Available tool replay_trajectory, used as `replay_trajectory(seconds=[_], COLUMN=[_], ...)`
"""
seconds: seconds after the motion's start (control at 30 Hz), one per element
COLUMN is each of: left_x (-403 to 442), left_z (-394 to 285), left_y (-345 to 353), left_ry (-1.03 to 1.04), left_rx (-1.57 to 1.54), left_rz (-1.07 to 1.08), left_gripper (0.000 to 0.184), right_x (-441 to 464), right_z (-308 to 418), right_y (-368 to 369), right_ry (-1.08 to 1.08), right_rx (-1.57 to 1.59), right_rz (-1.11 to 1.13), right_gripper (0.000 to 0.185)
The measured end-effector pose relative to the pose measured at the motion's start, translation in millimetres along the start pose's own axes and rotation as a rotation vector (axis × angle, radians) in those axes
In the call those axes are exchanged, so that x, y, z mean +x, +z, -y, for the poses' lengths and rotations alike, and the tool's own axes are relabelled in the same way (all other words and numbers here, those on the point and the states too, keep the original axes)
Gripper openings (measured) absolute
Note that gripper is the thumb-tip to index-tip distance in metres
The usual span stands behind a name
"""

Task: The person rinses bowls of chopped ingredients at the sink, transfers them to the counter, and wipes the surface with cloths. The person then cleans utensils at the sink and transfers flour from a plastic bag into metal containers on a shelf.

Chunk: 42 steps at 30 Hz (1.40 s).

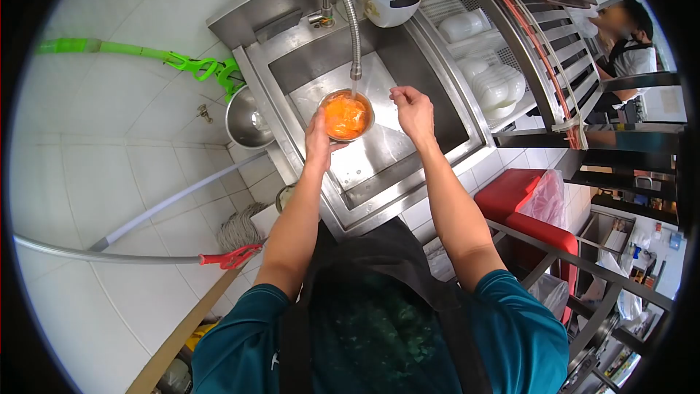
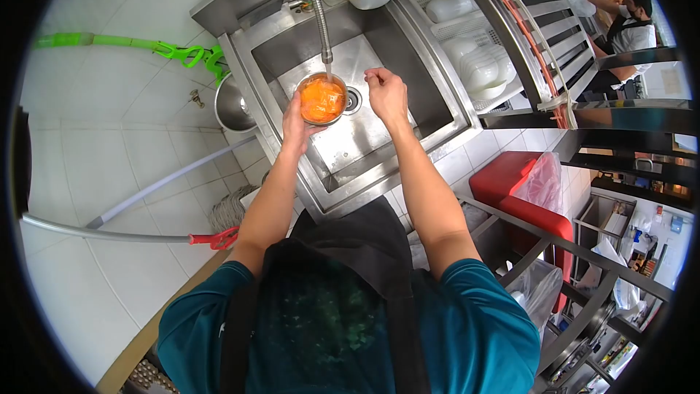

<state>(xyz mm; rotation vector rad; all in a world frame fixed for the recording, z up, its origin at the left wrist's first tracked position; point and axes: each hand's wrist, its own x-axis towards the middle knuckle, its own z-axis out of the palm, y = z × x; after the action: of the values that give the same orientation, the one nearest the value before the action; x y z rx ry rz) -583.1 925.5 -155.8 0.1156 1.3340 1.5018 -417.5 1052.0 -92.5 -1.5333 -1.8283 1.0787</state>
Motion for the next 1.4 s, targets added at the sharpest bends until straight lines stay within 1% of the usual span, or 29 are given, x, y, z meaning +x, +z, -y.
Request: replay_trajectory(seconds=[0.03, 0.07, 0.1, 0.13, 0.17, 0.23, 0.27, 0.37, 0.4, 0.43, 0.5, 0.53, 0.6, 0.63, 0.7, 0.83, 0.93, 1.0, 1.03, 1.1, 1.13, 1.2, 1.23, 1.3, 1.33, 1.37, 1.4], left_x=[8.1, 20.3, 34.0, 37.1, 38.6, 41.3, 49.4, 54.0, 54.7, 54.8, 55.0, 52.6, 49.9, 53.4, 63.8, 75.1, 88.3, 89.7, 87.5, 82.0, 76.8, 62.1, 55.5, 43.4, 36.2, 37.5, 39.5], left_z=[5.2, 14.3, 23.7, 21.7, 19.2, 13.5, 16.2, 22.0, 23.6, 27.7, 35.4, 33.3, 28.7, 33.5, 42.6, 35.0, 30.0, 23.5, 20.3, 13.8, 11.3, 9.7, 10.0, 11.6, 12.0, 15.9, 19.0], left_y=[-2.8, -2.7, 1.0, 10.1, 16.5, 27.3, 29.1, 33.3, 31.9, 33.4, 34.9, 32.1, 27.9, 27.2, 29.9, 41.1, 46.3, 53.0, 55.0, 57.3, 57.5, 56.1, 55.3, 57.1, 59.7, 60.2, 62.1], left_ry=[-0.056, -0.06, -0.045, -0.028, -0.027, 0.031, 0.0, -0.004, 0.017, 0.018, -0.044, -0.045, -0.14, -0.146, -0.156, -0.149, -0.126, -0.111, -0.11, -0.084, -0.08, -0.071, -0.07, -0.058, -0.063, -0.065, 0.04], left_rx=[-0.083, -0.084, -0.152, -0.222, -0.226, 0.032, -0.009, 0.01, 0.115, 0.118, -0.151, -0.144, -0.071, -0.068, -0.208, -0.218, -0.185, -0.149, -0.145, 0.021, 0.024, 0.106, 0.114, 0.258, 0.253, 0.266, 0.439], left_rz=[0.118, 0.119, 0.088, 0.06, 0.066, 0.128, 0.097, 0.136, 0.158, 0.16, 0.07, 0.07, 0.308, 0.31, 0.308, 0.384, 0.365, 0.219, 0.22, 0.15, 0.148, 0.102, 0.099, 0.032, 0.019, 0.025, 0.013], left_gripper=[0.072, 0.072, 0.073, 0.074, 0.074, 0.074, 0.072, 0.072, 0.073, 0.073, 0.074, 0.074, 0.073, 0.073, 0.074, 0.073, 0.07, 0.074, 0.074, 0.064, 0.064, 0.063, 0.063, 0.057, 0.055, 0.055, 0.056], right_x=[-0.7, -2.7, -5.1, -5.0, -3.3, -1.4, 0.9, 9.2, 11.2, 13.8, 19.2, 19.4, 19.6, 18.9, 18.1, 16.8, 17.2, 17.3, 18.5, 22.6, 23.0, 20.9, 18.7, 14.1, 10.0, 6.1, 2.9], right_z=[1.1, 4.7, 8.4, 11.2, 10.4, 9.4, 11.0, 18.7, 21.4, 22.6, 25.5, 25.7, 25.3, 23.8, 20.6, 19.2, 20.4, 24.0, 21.6, 14.8, 9.2, -4.4, -12.0, -21.0, -22.9, -27.5, -33.1], right_y=[-0.3, -0.5, 0.0, 0.2, 1.3, 4.1, 4.4, 6.8, 6.7, 7.2, 10.1, 11.8, 13.9, 15.0, 16.2, 11.0, 7.8, 4.1, 4.4, 8.5, 13.8, 30.6, 39.8, 54.2, 59.0, 60.7, 62.2], right_ry=[-0.003, 0.0, -0.004, -0.011, -0.014, -0.076, -0.086, -0.112, -0.102, -0.101, -0.075, -0.071, -0.124, -0.118, -0.157, -0.149, -0.14, -0.15, -0.15, -0.155, -0.158, -0.351, -0.349, -0.332, -0.233, -0.225, -0.158], right_rx=[-0.011, -0.013, 0.002, 0.017, 0.012, -0.025, -0.033, -0.058, -0.118, -0.115, -0.159, -0.154, -0.12, -0.119, -0.042, -0.072, -0.087, -0.088, -0.085, -0.103, -0.098, -0.326, -0.317, -0.373, -0.334, -0.325, -0.255], right_rz=[-0.01, -0.01, -0.022, -0.036, -0.041, -0.019, 0.006, 0.058, 0.098, 0.095, 0.195, 0.192, 0.202, 0.2, 0.19, 0.184, 0.165, 0.13, 0.127, 0.181, 0.182, 0.114, 0.113, 0.196, 0.244, 0.236, 0.217], right_gripper=[0.023, 0.023, 0.023, 0.023, 0.023, 0.023, 0.023, 0.023, 0.023, 0.023, 0.024, 0.024, 0.026, 0.026, 0.027, 0.028, 0.029, 0.029, 0.029, 0.032, 0.032, 0.042, 0.042, 0.047, 0.045, 0.045, 0.045])
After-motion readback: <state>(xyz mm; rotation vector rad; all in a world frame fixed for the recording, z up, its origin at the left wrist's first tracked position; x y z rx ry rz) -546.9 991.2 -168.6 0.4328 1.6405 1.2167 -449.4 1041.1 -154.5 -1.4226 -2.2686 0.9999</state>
